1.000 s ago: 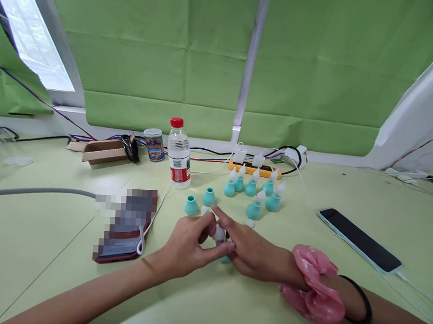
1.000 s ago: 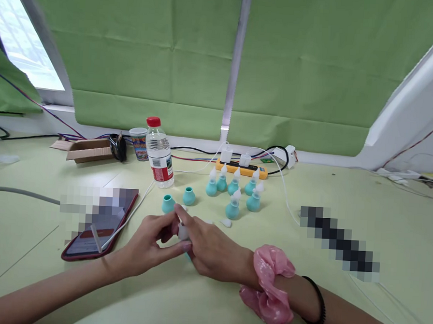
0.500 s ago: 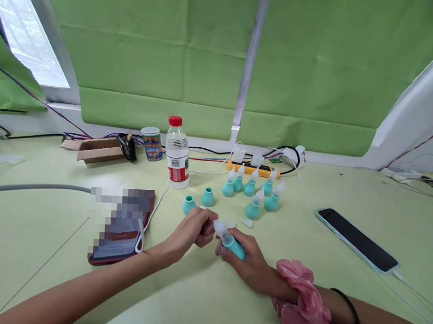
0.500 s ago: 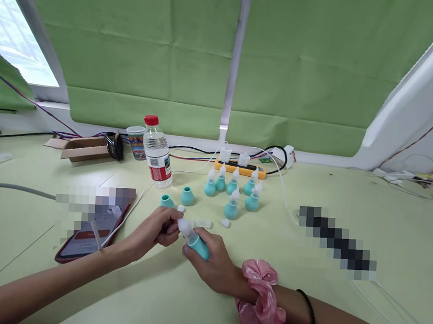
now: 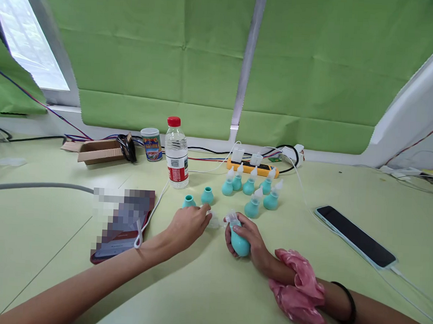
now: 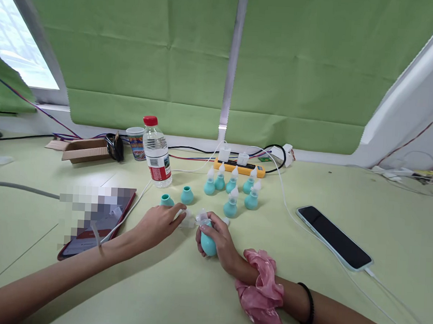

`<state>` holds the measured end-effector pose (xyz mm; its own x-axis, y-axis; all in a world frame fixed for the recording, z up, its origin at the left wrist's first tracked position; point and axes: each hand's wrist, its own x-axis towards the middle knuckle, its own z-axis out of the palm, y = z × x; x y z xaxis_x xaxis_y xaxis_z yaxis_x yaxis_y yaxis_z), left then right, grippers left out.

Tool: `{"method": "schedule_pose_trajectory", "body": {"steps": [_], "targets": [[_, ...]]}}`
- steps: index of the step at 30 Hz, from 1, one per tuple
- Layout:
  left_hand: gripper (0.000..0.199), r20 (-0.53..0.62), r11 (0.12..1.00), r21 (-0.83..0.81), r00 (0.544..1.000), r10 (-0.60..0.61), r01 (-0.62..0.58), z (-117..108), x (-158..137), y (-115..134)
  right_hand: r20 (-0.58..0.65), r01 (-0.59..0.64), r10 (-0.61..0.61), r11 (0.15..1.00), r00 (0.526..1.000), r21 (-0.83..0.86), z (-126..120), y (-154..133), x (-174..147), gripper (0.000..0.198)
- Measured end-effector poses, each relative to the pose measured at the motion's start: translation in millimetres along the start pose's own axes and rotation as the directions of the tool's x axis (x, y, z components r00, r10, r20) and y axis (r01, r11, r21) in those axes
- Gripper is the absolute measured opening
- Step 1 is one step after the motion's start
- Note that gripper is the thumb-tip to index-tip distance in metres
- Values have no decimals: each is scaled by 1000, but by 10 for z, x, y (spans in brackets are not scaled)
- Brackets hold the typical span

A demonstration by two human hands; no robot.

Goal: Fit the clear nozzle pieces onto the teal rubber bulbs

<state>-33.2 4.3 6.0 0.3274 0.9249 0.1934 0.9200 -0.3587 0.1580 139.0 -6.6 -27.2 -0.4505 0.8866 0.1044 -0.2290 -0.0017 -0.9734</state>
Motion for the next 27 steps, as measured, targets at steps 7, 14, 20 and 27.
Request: {"method": "schedule_pose_trajectory", "body": {"steps": [7,14,20,27], "targets": [[24,-109,944,-323,994,34,-67,-5,-78,21,53,-52,46,993,998,104,25,2,1,18],[16,-181,598,-792,983,-42,-121,-53,-209,162,43,-75,71,990,997,122,124,-7,-37,27],[18,-206,601,-784,978,-19,-153,-17,-216,204,39,-26,23,997,999,77,150,1,-80,27],[14,-427,739,-590,903,55,-324,40,-249,232,-1,11,-11,999,1000,42,205,8,-112,23]]}}
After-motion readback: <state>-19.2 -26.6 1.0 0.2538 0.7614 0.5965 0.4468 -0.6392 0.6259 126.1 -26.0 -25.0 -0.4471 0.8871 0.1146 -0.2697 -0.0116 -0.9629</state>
